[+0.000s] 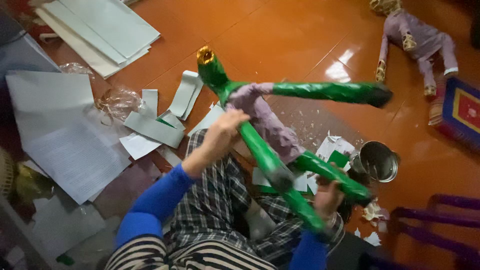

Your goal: Wrapping a paper mache giraffe frame with paper strips and green tape

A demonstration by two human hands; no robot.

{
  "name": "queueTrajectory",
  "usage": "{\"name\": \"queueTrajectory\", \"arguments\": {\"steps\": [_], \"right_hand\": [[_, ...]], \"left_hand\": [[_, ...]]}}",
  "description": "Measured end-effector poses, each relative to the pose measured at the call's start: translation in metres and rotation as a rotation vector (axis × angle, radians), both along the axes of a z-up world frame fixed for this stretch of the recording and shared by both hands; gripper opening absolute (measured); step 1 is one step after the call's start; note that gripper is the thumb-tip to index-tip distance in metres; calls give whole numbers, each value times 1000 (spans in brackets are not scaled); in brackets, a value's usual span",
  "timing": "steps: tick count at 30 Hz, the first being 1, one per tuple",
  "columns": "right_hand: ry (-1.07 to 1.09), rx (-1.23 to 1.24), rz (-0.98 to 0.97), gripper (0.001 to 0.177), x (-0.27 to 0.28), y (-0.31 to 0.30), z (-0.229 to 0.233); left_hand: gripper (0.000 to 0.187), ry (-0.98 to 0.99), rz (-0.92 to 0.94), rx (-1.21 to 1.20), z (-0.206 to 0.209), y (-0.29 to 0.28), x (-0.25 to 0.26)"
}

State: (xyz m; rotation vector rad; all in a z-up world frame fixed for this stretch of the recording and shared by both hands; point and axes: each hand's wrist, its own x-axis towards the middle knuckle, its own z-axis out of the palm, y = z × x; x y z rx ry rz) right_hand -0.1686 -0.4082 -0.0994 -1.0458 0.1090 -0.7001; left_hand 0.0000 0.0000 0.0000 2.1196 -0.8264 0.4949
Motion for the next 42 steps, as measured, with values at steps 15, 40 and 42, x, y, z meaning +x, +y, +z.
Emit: {"name": "queueTrajectory", "arguments": {"steps": [15,40,42], "right_hand": [[124,155,102,80,-44,-43,-6],[184,56,95,70,-38,-18,28],[158,77,120,72,-39,-23,19]], "left_hand": [[28,501,698,44,-98,151,122],[34,28,438,905,-139,124,255],[24,68,457,1034,-157,122,264]]}}
